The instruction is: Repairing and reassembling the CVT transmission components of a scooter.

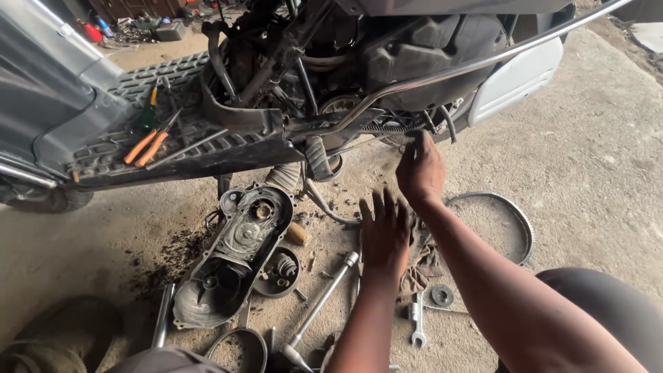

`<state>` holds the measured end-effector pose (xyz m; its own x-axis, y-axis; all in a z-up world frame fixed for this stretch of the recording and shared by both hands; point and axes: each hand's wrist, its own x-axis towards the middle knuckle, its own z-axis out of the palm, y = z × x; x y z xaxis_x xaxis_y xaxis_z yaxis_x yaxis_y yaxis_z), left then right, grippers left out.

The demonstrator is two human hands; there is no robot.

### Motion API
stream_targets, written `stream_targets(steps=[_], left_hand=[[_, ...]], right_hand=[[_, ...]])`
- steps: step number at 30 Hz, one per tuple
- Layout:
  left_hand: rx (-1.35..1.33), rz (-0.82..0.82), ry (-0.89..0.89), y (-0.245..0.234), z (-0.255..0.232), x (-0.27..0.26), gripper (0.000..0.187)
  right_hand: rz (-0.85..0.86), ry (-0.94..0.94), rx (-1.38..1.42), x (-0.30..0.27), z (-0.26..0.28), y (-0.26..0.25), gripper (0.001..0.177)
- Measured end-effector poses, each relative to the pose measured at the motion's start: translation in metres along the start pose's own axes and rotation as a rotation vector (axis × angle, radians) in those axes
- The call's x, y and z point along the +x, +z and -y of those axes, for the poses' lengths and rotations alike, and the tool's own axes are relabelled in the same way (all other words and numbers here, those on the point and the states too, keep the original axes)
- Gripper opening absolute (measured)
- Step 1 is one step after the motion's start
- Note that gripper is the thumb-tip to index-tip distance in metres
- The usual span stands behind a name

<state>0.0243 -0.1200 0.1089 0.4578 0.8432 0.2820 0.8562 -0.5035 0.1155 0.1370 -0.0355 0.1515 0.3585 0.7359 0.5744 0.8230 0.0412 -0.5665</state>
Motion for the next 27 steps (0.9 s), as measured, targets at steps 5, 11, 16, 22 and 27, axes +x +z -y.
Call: stream_targets(steps=[5,11,16,22,27], left_hand=[[0.118,0.637,0.055,0.047,0.038,-0.011,0.031],[-0.139,0.862,-0.394,0.103,0.151,-0.086,0.034],[-0.217,0.445,-1.09,0.094,0.176,-0.116,0.023],[-0.184,0.272,-1.076,0.095,0.189,-0.109,0.054],[-0.166,0.267,-1.009,0.131,0.206,-0.104,0.078]], right_hand=[[0.195,0.518,0.049,-0.023,-0.059,0.032,0.022],[0.324,0.71,0.122,-0.035,-0.072,0.038,0.026],[0.332,0.61,0.084,-0.035,-0.076,0.065,0.028],[0.439,0.595,0.048,-0.04,-0.058,0.068,0.028],[0.373,0.541,0.003,-0.049,-0.078,0.087,0.027]])
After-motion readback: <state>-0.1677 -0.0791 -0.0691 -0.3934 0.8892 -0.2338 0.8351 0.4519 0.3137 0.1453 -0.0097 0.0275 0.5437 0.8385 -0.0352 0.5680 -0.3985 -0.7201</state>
